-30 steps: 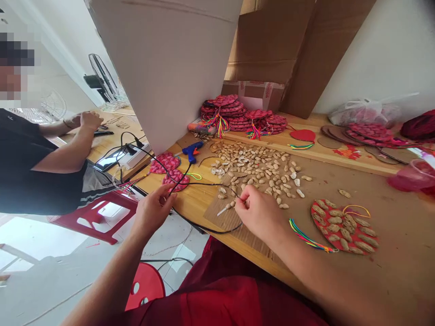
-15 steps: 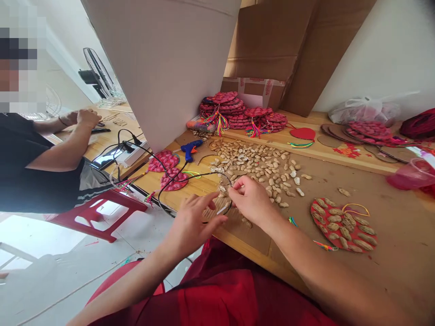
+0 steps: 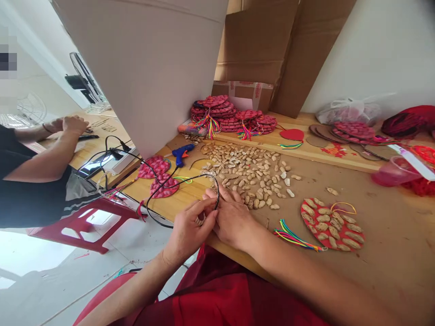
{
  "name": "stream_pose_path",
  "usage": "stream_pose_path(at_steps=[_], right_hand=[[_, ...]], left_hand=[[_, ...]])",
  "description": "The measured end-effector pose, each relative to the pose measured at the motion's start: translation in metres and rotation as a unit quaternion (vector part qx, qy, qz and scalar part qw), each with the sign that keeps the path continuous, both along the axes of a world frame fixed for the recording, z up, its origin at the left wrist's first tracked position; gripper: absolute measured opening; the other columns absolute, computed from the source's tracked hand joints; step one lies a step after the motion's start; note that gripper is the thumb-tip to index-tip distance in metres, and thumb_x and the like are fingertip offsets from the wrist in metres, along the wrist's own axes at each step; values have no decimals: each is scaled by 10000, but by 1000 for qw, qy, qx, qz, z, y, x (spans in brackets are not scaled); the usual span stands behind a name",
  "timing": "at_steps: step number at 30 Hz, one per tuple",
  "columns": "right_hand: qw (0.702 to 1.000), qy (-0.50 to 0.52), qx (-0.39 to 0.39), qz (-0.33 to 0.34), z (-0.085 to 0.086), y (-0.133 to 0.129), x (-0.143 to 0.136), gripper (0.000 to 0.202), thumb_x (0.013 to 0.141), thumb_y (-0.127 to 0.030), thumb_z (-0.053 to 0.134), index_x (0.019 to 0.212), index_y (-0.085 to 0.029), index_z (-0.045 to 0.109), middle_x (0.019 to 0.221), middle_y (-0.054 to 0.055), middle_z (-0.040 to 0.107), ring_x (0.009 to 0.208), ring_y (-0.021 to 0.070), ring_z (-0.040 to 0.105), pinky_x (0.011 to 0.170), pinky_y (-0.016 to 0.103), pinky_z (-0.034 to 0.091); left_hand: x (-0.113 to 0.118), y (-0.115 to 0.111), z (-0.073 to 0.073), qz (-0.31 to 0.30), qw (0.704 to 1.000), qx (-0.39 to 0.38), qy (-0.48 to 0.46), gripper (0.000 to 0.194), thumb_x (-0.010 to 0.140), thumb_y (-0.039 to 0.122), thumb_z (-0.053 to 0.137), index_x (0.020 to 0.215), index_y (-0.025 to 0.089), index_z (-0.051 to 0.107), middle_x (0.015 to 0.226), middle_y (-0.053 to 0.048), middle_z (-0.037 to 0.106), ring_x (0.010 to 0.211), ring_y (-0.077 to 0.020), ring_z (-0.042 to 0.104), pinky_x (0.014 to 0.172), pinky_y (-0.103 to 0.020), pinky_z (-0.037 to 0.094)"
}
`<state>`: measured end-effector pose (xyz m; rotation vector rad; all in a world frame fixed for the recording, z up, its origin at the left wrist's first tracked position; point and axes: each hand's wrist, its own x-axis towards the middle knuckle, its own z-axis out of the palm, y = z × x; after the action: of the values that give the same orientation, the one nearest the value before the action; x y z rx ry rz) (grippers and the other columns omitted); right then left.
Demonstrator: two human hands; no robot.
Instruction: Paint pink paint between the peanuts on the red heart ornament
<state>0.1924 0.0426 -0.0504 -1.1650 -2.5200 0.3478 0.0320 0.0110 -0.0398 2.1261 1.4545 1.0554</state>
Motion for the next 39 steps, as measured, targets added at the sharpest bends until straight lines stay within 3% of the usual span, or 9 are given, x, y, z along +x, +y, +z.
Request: stream_pose_path(at_steps=[6,14,22,27,30,34,39], right_hand=[[999,-48,19,7,-1,9,24,486,1018,-301,344,1484,-211,446,1559,97,468,1542,309,223,1178,605,272],[996,-71,33,-44,-2,22,61,465,1031,-288,316,1468,-219,461,1548,112,482,1517,296,303,1146,603,306],[993,-59,37,-93,8,40,74,469,1018,-287,351,1463,-197,468,1539,136,485,1495,340,331,1110,611,356],[995,-50,42,-73,25,2,72,452,1001,-294,411,1432,-195,502,1560,107,466,1522,319,284,1149,595,343],[997,-18,63,-46,29,-32,87,387,968,-297,490,1320,-186,605,1473,116,564,1470,304,390,1140,530,408],[995,55,79,13,17,-68,117,257,952,-291,552,1152,-215,694,1217,71,729,1256,216,621,1028,360,550],[998,65,14,25,2,-75,127,211,945,-302,581,1094,-248,720,1125,43,763,1148,188,683,988,322,572]], left_hand=[[0,3,-6,-19,999,-2,38,267,934,206,617,1191,201,688,763,15,643,675,-138,592,672,-257,481],[5,10,-11,-28,994,6,102,255,950,233,585,1188,210,673,794,-22,670,782,-199,646,743,-311,517],[8,11,-6,-25,990,11,138,301,962,264,588,1256,222,641,999,-78,691,923,-238,645,825,-373,538],[13,33,8,-39,985,60,155,277,980,260,564,1210,171,688,1124,-120,713,1055,-272,620,957,-425,497],[19,54,15,-40,978,61,196,281,974,244,559,1200,169,707,1161,-129,725,1098,-304,615,971,-466,476],[33,72,18,-43,972,8,230,296,960,181,539,1199,197,714,1215,-113,744,1128,-336,635,932,-507,459],[49,75,18,-77,973,7,218,362,972,113,467,1231,232,691,1248,-87,748,1149,-261,662,983,-453,438]])
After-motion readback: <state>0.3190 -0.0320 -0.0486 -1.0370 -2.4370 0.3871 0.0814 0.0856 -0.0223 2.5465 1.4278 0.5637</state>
